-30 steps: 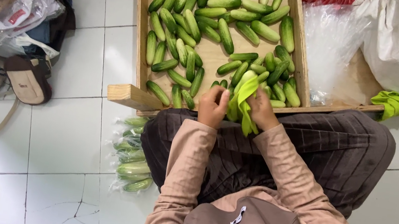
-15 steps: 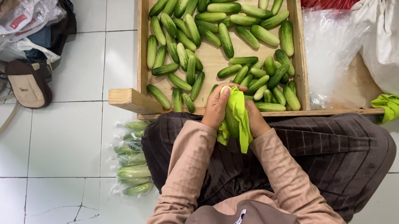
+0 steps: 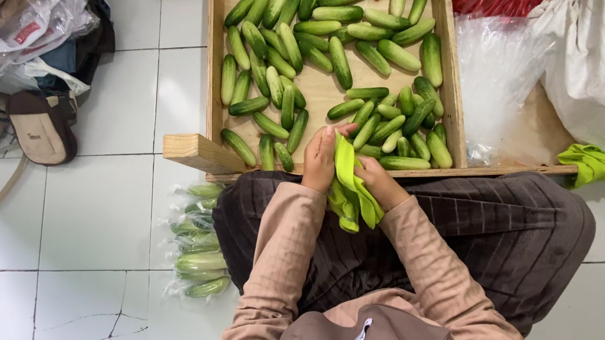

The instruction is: The person wipes a cucumber with a cloth and places it into a plastic bag.

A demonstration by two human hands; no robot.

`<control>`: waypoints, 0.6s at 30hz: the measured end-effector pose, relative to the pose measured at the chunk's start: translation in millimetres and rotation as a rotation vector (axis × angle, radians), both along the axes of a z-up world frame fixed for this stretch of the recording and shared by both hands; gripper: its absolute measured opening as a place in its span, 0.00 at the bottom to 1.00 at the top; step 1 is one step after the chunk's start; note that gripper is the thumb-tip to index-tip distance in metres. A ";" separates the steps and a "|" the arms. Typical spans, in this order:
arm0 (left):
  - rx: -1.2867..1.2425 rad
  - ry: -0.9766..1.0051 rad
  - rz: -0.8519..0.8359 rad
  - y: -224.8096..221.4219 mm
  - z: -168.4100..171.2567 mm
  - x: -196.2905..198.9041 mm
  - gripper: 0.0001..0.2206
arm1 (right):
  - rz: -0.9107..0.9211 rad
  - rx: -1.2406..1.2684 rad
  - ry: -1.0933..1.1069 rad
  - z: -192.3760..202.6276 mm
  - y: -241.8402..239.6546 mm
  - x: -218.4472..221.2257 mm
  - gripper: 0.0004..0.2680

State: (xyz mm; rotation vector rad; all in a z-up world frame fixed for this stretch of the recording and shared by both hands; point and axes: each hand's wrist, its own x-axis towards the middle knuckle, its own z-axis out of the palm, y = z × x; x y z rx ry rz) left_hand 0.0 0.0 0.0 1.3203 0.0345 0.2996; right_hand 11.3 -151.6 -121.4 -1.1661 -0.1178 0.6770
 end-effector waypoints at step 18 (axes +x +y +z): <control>-0.246 -0.100 0.270 9.3 -33.7 10.4 0.07 | -0.263 -0.275 -0.171 79.7 7.3 -31.1 0.12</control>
